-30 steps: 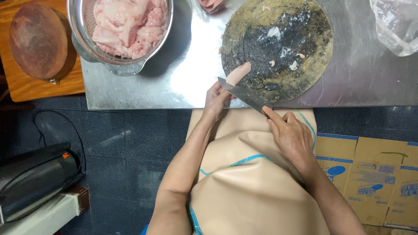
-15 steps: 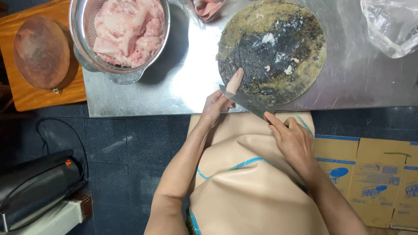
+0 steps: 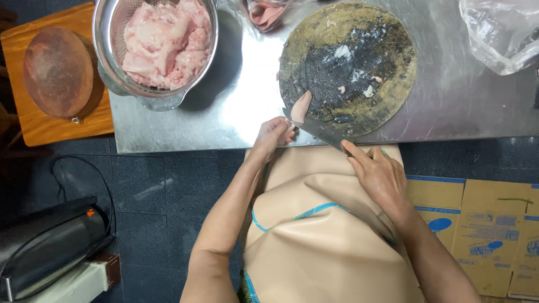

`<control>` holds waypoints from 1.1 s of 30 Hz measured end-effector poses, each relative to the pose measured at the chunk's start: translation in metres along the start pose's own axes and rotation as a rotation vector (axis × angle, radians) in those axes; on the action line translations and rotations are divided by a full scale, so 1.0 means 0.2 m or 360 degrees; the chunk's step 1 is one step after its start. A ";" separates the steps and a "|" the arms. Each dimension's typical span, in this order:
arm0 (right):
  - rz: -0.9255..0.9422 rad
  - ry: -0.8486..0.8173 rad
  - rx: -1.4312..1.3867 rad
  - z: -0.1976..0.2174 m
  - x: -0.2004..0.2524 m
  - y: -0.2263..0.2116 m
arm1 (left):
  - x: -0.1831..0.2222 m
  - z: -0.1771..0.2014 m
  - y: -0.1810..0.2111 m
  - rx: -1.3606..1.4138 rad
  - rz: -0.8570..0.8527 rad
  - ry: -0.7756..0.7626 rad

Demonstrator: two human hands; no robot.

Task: Slicing raw meat on a cutting board and sorting the pieces into bags and a bowl

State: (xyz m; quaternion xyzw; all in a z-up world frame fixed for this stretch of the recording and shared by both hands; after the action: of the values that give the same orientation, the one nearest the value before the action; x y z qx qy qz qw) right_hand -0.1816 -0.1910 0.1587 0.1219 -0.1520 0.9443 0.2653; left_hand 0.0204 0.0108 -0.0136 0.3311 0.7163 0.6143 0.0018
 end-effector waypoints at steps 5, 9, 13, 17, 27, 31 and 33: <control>-0.0020 0.0044 0.0033 0.01 -0.02 -0.04 | 0.01 -0.07 -0.04 -0.0144 -0.0016 -0.0091; -0.0056 -0.0196 -0.0048 0.04 -0.12 -0.15 | 0.05 -0.10 -0.03 -0.0113 -0.0017 -0.0081; -0.0058 -0.0207 -0.0063 0.06 -0.11 -0.10 | 0.03 -0.02 0.06 -0.0232 0.0027 -0.0072; -0.0076 -0.0161 0.0025 0.04 -0.04 0.03 | 0.05 -0.03 0.12 -0.0211 0.0059 -0.0050; -0.0117 -0.0323 -0.0148 0.14 -0.17 -0.13 | 0.04 -0.14 0.03 -0.0254 0.0007 -0.0094; -0.0203 -0.0404 -0.0076 0.18 -0.11 -0.01 | 0.10 -0.06 0.31 -0.0255 0.0083 -0.0027; -0.0226 -0.0391 -0.0101 0.15 -0.10 0.04 | 0.05 -0.08 0.15 -0.0302 0.0089 -0.0050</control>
State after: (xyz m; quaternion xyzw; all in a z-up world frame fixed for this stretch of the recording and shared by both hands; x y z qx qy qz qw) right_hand -0.1640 -0.2169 0.1782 0.2385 -0.2040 0.8958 0.3147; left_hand 0.0206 0.0026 0.0199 0.3590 0.6452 0.6738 0.0272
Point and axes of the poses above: each hand's wrist, its own x-axis away from the middle knuckle, its own z-axis out of the back of the hand, y = z × x, the point moved 2 cm from there along -x, towards the middle knuckle, and after that the axes turned 9 degrees about -z, right-handed, at the moved point
